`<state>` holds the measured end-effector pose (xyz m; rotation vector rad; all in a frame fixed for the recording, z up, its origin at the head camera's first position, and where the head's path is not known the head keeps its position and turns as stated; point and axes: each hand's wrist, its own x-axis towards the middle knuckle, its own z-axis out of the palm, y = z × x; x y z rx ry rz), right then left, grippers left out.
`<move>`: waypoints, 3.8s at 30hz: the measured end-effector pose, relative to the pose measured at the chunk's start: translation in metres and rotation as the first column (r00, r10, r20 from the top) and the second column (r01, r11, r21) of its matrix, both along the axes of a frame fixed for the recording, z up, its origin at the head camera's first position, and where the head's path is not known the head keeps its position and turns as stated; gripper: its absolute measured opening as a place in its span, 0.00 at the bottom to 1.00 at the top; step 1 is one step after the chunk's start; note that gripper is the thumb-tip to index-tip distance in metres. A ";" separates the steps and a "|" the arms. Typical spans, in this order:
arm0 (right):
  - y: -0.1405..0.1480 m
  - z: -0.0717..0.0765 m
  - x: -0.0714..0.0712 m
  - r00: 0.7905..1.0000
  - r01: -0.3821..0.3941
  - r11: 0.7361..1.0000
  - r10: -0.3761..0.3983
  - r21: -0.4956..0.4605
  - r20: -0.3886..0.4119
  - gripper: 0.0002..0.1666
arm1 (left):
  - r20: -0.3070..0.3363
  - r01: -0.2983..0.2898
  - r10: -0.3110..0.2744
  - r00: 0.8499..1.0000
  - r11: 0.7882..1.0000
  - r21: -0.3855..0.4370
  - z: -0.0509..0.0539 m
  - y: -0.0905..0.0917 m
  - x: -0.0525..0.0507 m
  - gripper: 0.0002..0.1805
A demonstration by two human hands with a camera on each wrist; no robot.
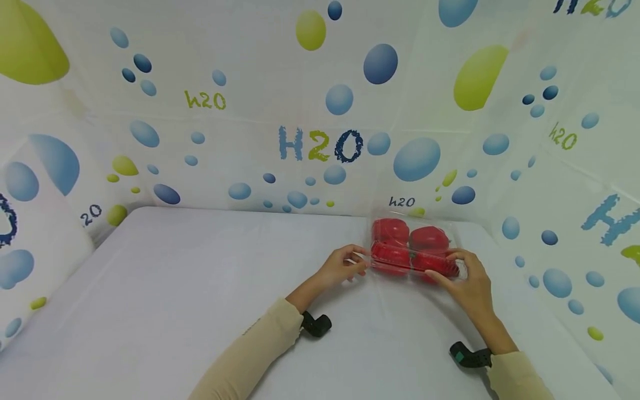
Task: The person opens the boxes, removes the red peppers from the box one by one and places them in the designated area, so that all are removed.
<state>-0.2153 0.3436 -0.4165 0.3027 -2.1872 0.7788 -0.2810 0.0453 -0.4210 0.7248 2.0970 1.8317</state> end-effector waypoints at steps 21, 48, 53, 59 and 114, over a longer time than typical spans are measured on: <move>0.020 -0.005 -0.001 0.993 -0.110 0.994 0.110 -0.015 -0.032 0.34 | -0.050 0.044 -0.043 0.998 0.999 0.014 -0.003 -0.002 0.000 0.17; 0.018 -0.007 -0.001 0.991 -0.114 0.984 0.122 -0.138 0.048 0.32 | -0.039 0.010 -0.010 0.999 1.000 -0.006 -0.003 0.000 -0.001 0.16; 0.017 -0.005 0.001 0.966 -0.059 0.970 0.115 -0.236 0.232 0.28 | -0.099 0.042 -0.040 0.994 0.999 0.016 -0.005 -0.002 -0.001 0.15; 0.019 -0.006 0.001 0.937 -0.057 0.951 0.156 -0.304 0.312 0.32 | -0.090 0.041 -0.040 0.995 0.999 0.012 -0.002 0.000 0.001 0.17; 0.038 -0.013 0.001 0.895 -0.352 0.787 0.441 -0.506 0.064 0.25 | -0.041 -0.040 0.039 0.998 0.998 -0.042 -0.002 0.001 0.001 0.20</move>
